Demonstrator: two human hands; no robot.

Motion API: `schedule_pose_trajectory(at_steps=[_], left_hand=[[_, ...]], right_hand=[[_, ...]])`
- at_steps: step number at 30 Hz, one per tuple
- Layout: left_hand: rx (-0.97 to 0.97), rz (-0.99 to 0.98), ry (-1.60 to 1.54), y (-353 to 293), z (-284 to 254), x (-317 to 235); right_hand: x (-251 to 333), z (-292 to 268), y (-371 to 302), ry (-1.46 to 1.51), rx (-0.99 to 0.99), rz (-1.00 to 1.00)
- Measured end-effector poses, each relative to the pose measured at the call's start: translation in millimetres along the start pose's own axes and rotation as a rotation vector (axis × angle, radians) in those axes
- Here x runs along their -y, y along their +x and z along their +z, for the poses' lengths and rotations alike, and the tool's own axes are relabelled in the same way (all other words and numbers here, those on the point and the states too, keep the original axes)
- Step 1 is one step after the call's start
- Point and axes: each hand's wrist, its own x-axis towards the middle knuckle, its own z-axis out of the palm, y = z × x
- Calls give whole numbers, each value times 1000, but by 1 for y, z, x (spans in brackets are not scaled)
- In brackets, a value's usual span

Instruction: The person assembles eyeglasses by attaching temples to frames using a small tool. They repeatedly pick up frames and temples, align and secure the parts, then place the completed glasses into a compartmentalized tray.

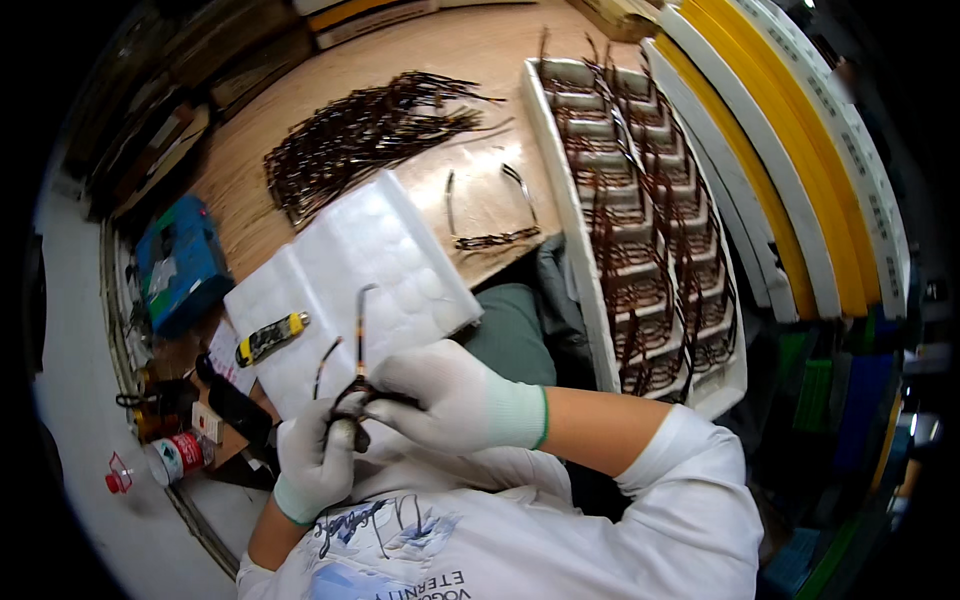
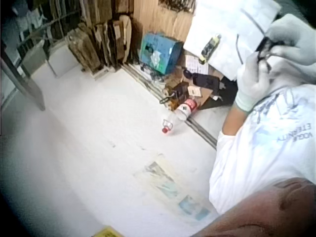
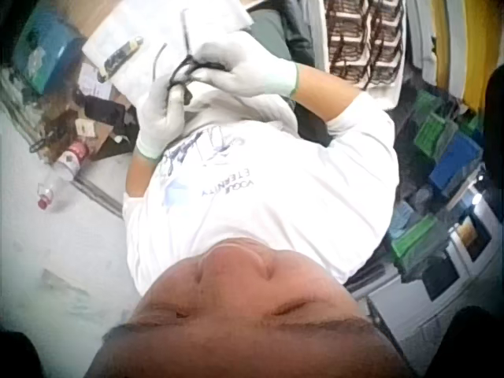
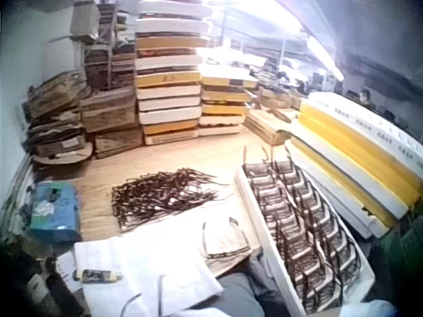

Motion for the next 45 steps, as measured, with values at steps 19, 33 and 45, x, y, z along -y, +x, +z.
schedule_pose_trajectory(at_steps=[19, 33, 45], left_hand=[[511, -18, 136, 79, 17, -24], [374, -137, 382, 137, 99, 77], [69, -476, -648, 72, 26, -11]], right_hand=[[-53, -24, -58, -91, -99, -149], [-54, -20, -76, 560, -605, 79], [-20, 8, -27, 145, -318, 200]])
